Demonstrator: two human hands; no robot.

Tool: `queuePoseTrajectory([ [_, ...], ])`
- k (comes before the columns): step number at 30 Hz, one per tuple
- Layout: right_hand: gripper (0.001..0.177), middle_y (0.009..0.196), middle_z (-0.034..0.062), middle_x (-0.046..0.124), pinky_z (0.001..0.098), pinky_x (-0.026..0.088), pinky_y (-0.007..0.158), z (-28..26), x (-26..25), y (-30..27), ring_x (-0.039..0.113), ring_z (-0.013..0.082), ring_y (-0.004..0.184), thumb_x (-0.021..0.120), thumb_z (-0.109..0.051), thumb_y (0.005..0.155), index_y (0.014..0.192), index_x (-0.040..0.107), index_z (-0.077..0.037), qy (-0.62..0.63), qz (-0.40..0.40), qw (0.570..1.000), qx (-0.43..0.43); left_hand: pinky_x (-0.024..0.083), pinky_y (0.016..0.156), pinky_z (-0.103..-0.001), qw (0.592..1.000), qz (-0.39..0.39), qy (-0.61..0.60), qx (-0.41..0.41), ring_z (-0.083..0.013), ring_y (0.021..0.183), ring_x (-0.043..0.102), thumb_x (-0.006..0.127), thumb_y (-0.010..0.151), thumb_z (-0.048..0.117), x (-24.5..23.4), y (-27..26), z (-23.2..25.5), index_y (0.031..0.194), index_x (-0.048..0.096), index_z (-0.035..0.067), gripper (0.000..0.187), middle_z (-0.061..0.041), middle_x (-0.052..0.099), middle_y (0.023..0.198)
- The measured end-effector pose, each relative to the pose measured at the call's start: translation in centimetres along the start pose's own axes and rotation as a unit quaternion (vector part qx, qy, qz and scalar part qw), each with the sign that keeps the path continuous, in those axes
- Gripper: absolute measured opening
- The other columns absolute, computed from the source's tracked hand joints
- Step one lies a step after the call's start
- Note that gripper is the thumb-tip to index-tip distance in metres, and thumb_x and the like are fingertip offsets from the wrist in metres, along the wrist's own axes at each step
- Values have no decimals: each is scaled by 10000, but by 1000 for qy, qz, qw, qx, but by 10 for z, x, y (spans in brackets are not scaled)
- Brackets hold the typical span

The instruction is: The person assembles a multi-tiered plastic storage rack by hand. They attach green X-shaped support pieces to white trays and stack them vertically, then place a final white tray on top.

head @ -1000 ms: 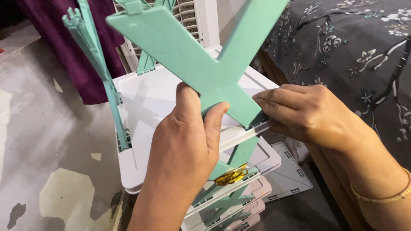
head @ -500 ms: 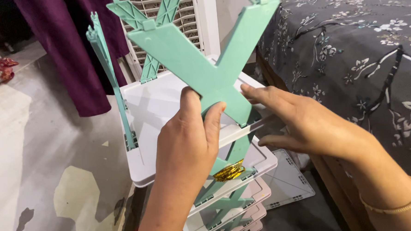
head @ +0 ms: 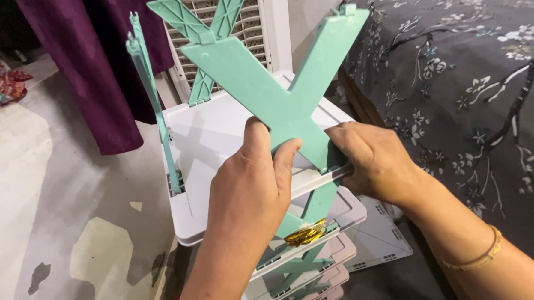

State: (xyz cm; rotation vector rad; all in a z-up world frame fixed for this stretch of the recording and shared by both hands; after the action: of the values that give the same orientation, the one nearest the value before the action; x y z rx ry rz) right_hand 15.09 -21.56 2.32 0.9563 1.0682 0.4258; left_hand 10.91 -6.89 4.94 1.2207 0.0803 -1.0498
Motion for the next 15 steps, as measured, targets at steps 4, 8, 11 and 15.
queuePoseTrajectory([
  [4, 513, 835, 102, 631, 382, 529, 611, -4, -5, 2, 664, 300, 724, 857, -46, 640, 1092, 617, -20, 9, 37, 999, -12, 499, 519, -491, 999, 31, 1, 15, -406, 678, 696, 650, 995, 249, -7, -4, 6, 1183, 478, 2, 355, -175, 701, 741],
  [8, 500, 805, 87, 624, 380, 531, 616, -10, -8, 10, 671, 290, 721, 818, -47, 621, 1084, 634, -18, 21, 29, 999, -20, 512, 538, -460, 997, 70, 15, 35, -372, 695, 708, 647, 998, 241, -19, -9, 12, 1168, 529, 19, 304, -157, 708, 778],
  [11, 526, 854, 88, 639, 394, 544, 677, -12, 0, 15, 676, 290, 798, 820, -63, 665, 1148, 616, -14, -14, -2, 1000, 2, 492, 542, -466, 997, 72, 39, 5, -372, 674, 694, 661, 996, 250, -24, -5, 0, 1207, 561, 11, 335, -162, 704, 756],
  [15, 668, 1140, 144, 657, 495, 497, 1010, -15, -3, 15, 633, 333, 1105, 801, -41, 687, 1310, 563, 5, -51, -15, 999, -5, 503, 565, -432, 993, 110, 43, 29, -337, 701, 704, 662, 1007, 252, -25, -6, 8, 1142, 590, 43, 259, -129, 723, 812],
])
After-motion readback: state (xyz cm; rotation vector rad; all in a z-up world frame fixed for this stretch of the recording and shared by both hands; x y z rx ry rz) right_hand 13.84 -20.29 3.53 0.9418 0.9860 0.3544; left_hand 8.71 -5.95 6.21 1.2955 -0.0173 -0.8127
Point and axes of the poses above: each hand's wrist, its own y-axis towards the middle knuckle, its own x-axis out of the palm, z = x × y, the point moved 10 cm from there along y, towards the middle knuckle
